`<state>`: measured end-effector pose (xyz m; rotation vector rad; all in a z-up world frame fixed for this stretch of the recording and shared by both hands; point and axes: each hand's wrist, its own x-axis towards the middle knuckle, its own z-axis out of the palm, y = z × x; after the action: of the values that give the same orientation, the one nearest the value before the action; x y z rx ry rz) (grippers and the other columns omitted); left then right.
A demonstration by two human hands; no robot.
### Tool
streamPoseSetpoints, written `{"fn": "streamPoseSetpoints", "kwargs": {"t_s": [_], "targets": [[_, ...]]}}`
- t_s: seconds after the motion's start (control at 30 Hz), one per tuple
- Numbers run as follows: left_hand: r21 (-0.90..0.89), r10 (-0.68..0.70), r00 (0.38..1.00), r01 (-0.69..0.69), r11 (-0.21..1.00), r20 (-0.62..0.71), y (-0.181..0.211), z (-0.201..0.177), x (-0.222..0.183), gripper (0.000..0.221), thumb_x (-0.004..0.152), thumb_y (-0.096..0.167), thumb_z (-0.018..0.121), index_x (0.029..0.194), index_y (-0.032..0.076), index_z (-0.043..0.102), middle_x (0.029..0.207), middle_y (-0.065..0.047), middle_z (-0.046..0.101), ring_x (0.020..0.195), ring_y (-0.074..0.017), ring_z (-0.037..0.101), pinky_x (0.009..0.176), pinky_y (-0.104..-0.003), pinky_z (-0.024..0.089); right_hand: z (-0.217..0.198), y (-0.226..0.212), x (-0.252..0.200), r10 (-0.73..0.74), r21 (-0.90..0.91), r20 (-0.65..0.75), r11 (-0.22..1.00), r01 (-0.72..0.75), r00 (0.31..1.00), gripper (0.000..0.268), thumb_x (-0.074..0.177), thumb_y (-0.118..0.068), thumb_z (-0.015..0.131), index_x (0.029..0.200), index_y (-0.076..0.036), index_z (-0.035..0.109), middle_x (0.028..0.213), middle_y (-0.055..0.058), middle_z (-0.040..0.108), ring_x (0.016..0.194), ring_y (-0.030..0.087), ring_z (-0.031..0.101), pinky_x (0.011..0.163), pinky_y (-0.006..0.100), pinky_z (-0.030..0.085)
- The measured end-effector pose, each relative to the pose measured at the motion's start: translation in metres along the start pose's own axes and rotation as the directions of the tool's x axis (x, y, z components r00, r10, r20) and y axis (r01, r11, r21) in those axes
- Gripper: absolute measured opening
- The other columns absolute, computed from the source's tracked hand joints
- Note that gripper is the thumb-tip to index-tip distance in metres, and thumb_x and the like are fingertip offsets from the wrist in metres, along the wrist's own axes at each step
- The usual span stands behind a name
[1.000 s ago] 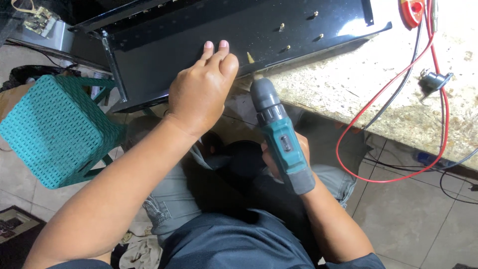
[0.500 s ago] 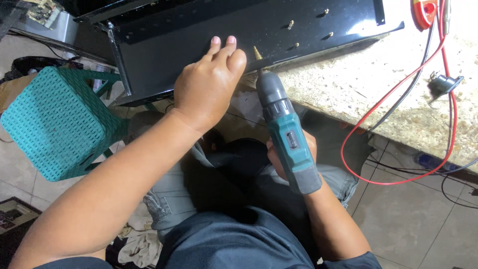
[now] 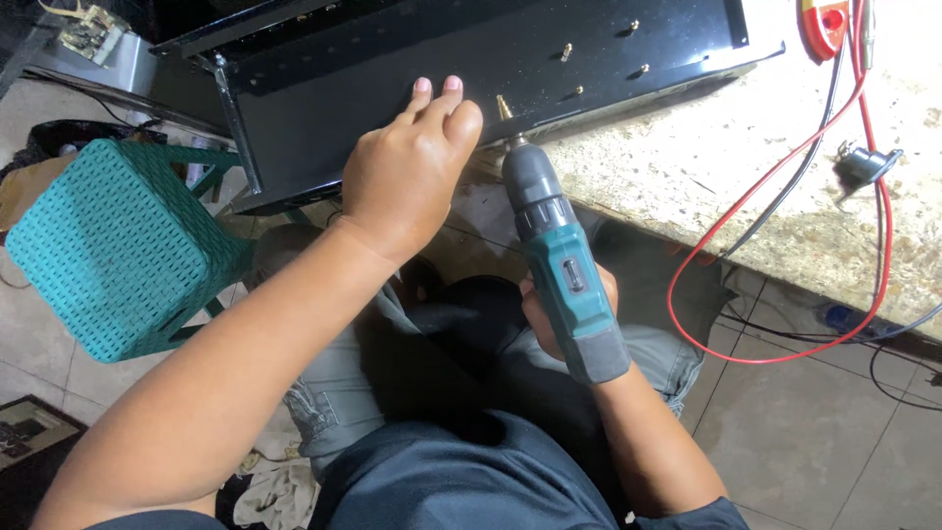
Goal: Using a cordless power drill to make holes or fasten components on a black metal electronics chassis
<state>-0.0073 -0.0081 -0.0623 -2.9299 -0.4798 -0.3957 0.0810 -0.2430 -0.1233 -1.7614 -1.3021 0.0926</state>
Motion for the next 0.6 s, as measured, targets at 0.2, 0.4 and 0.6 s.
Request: {"fn": "streamPoseSetpoints", "kwargs": {"t_s": [0.2,0.4,0.6], "targets": [[-0.003,-0.006,1.000,0.006,1.000,0.006,0.002,-0.004,0.001,0.046,0.078,-0.012,0.069,0.114,0.013,0.053,0.138,-0.012,0.069,0.122,-0.0365,0.070,0.053,-0.042,0.060,0.003,-0.005,0.003,-0.001,0.017,-0.037,1.000,0.002,0.999,0.005,0.087,-0.003,0.067,0.083,-0.005,0.069,0.082,0.007,0.069,0.072,0.027,0.067,0.073,0.039,0.056],[0.038,-0.007,1.000,0.007,0.999,-0.008,0.001,-0.002,0.001,0.041,0.083,-0.002,0.069,0.119,0.013,0.056,0.136,-0.010,0.070,0.122,-0.0341,0.070,0.061,-0.041,0.062,0.009,0.008,-0.004,-0.071,-0.020,-0.027,0.997,0.071,0.997,0.006,0.089,-0.008,0.068,0.084,-0.008,0.071,0.086,0.007,0.071,0.074,0.029,0.068,0.073,0.041,0.056],[0.011,0.021,0.999,-0.021,1.000,-0.029,0.000,-0.002,0.000,0.038,0.084,-0.003,0.066,0.117,0.011,0.056,0.136,-0.013,0.070,0.120,-0.0353,0.072,0.057,-0.044,0.061,0.029,0.027,-0.034,0.503,0.442,0.347,0.656,-0.612,0.791,0.024,0.095,-0.008,0.062,0.117,-0.014,0.062,0.108,0.000,0.065,0.101,0.012,0.063,0.100,0.030,0.049]]}}
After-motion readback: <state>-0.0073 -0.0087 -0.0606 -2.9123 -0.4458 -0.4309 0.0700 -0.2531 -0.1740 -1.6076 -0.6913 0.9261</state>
